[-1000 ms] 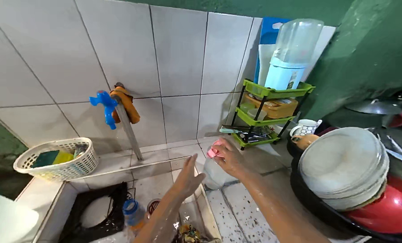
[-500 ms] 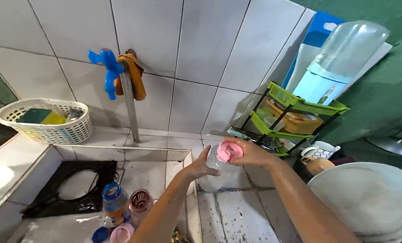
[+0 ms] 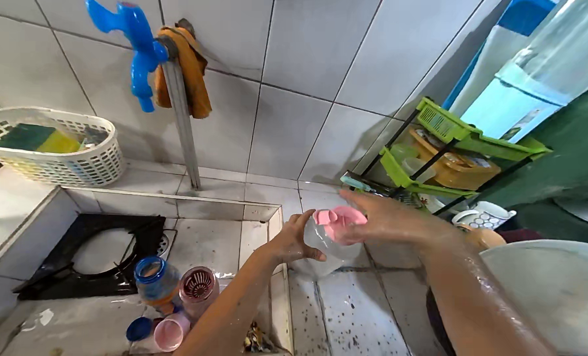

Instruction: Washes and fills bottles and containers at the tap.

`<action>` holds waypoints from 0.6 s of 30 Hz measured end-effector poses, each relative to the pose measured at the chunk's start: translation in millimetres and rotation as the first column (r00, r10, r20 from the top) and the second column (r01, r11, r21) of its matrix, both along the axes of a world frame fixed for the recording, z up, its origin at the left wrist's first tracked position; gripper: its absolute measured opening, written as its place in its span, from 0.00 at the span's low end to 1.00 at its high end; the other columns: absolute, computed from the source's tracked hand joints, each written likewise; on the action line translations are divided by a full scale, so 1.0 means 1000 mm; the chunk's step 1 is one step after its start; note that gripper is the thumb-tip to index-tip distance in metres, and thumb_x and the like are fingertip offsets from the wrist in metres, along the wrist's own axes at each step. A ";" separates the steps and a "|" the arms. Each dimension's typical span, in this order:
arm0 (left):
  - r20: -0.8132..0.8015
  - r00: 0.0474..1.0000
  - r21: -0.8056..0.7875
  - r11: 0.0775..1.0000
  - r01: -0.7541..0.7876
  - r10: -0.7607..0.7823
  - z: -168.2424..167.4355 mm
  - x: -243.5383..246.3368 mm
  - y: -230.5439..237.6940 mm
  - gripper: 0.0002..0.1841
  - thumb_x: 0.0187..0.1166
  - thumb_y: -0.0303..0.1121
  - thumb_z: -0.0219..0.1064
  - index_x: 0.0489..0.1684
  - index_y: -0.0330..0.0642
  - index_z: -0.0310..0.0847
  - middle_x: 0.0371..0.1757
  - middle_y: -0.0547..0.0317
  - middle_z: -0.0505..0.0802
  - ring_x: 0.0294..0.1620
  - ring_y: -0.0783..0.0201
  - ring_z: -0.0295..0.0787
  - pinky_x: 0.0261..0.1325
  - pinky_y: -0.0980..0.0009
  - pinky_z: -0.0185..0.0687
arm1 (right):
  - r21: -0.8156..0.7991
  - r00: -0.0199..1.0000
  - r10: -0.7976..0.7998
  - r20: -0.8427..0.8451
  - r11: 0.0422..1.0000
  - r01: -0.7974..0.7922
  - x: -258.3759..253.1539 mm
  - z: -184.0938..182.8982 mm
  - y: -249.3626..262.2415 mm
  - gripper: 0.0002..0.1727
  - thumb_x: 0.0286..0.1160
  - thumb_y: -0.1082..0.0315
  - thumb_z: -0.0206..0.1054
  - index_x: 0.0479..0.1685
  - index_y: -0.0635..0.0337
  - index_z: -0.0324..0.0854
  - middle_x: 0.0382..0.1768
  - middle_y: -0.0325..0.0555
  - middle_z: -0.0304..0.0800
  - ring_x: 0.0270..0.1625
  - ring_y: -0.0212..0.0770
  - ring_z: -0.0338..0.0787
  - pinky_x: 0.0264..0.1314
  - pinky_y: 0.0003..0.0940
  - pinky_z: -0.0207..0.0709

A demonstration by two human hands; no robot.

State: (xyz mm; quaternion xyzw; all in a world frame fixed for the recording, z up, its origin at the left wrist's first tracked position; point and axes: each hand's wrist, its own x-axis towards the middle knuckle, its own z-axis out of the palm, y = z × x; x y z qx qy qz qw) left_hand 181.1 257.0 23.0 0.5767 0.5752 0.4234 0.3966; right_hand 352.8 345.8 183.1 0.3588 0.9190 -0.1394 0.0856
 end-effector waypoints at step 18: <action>0.091 0.995 -0.010 0.999 -0.034 0.035 -0.014 0.024 -0.043 0.52 0.52 0.36 0.91 0.83 0.34 0.63 0.76 0.34 0.75 0.74 0.42 0.75 0.74 0.47 0.74 | 0.074 0.992 0.007 -0.128 0.997 0.003 0.019 -0.032 -0.049 0.48 0.64 0.36 0.78 0.78 0.63 0.76 0.63 0.61 0.85 0.61 0.59 0.87 0.62 0.62 0.81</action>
